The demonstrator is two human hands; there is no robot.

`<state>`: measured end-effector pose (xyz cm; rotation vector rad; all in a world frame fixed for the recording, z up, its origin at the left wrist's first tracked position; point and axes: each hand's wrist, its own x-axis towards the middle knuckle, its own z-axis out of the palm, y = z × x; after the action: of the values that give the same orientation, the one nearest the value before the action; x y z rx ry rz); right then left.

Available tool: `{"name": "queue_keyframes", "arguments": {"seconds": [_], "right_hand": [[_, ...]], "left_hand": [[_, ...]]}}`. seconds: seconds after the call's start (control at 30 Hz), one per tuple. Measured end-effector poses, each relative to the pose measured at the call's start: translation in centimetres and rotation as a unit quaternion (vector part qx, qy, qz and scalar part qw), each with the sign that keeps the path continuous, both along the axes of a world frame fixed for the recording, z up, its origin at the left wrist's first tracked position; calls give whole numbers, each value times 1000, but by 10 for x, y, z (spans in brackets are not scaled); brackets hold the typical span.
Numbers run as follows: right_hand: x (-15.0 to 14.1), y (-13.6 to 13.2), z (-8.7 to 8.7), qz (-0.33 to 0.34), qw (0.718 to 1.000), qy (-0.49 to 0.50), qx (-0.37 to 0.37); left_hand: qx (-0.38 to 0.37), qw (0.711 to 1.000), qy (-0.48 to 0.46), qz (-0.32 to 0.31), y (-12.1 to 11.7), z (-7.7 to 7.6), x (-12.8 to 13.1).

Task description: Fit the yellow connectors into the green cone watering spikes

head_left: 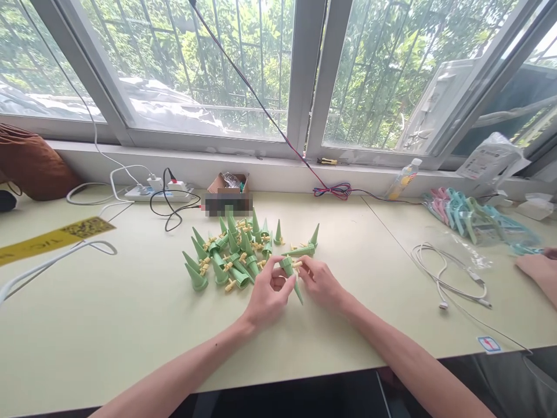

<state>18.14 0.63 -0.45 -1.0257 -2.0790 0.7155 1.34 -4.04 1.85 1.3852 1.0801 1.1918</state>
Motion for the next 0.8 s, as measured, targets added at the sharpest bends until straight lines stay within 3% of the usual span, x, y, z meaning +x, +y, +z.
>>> {"name": "queue_keyframes", "arguments": {"seconds": [0.17,0.53,0.8], "right_hand": [[7,2,7,-19,994,94,-53],[5,2,7,16,965,210,-155],[4,2,12,-29,954,256,-153]], "left_hand": [[-49,999,6,-16,4,-4,0],[-45,998,34,-34,5,-6,0],[-33,999,21,-29,2,-7,2]]}}
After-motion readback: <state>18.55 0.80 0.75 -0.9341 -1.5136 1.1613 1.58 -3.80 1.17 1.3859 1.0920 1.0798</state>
